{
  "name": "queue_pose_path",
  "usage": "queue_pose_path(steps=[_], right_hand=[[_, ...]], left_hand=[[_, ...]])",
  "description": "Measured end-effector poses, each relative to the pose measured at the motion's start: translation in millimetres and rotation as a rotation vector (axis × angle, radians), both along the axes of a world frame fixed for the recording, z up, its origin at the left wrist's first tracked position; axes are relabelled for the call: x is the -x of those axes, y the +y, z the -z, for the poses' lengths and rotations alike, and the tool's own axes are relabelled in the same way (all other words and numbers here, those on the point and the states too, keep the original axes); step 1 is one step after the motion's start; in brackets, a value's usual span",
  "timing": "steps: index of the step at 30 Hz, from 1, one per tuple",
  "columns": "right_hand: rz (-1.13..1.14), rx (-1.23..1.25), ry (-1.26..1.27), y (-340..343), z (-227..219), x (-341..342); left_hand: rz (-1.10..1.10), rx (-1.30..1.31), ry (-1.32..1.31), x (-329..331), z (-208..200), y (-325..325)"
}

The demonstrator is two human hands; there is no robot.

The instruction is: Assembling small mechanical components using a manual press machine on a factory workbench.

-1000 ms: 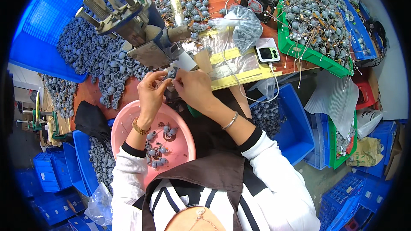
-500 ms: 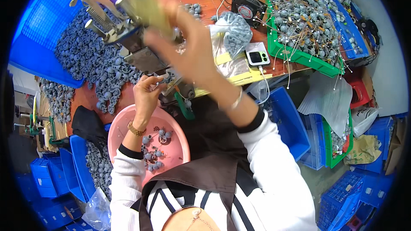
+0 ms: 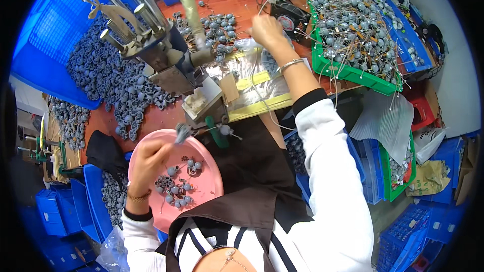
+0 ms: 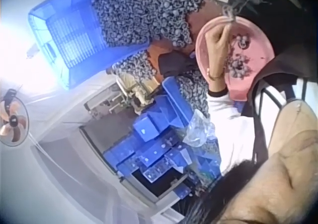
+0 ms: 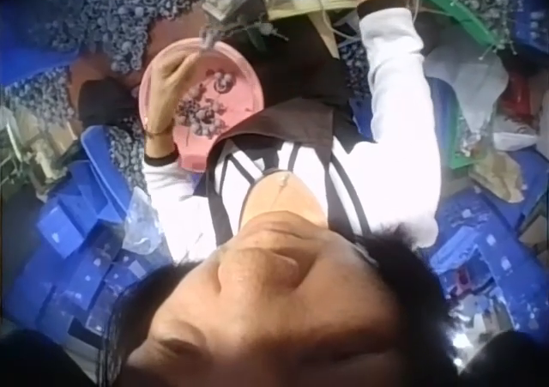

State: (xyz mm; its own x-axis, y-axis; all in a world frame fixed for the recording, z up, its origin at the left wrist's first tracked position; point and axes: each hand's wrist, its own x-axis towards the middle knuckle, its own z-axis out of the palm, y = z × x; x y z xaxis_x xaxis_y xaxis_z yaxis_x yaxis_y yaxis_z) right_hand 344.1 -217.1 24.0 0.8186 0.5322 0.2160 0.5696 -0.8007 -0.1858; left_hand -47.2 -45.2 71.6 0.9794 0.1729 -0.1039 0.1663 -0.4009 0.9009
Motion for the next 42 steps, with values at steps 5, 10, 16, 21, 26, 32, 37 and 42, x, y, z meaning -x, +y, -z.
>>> queue_pose_path(steps=[5, 10, 16, 21, 26, 32, 37, 42], right_hand=[[0.007, 0.045, 0.037, -1, 11, -1], [-0.290, -0.474, 0.130, 4, -8, -26], [-0.450, -1.336, 0.275, 1, -52, -2], [-0.491, -1.391, 0.672, -12, -71, 41], [-0.646, -1.529, 1.149, -32, -61, 51], [-0.881, -1.635, 1.258, -20, -43, 74], [-0.500, -1.138, 0.567, -5, -28, 76], [-0.565, -1.439, 0.886, -6, -30, 68]], left_hand=[[0.257, 0.207, -0.008, 71, -31, 65], [-0.174, -0.445, 0.026, 67, -14, 77], [-0.492, -1.070, 0.123, 20, 69, 124], [-0.507, -1.004, 0.153, 18, 91, 149], [-0.592, -0.711, -0.202, 3, 76, 121], [-0.293, -0.636, -0.699, -59, 74, 19], [-0.236, -0.720, -0.783, -94, 101, -13], [-0.177, -0.729, -0.584, -97, 111, -18]])
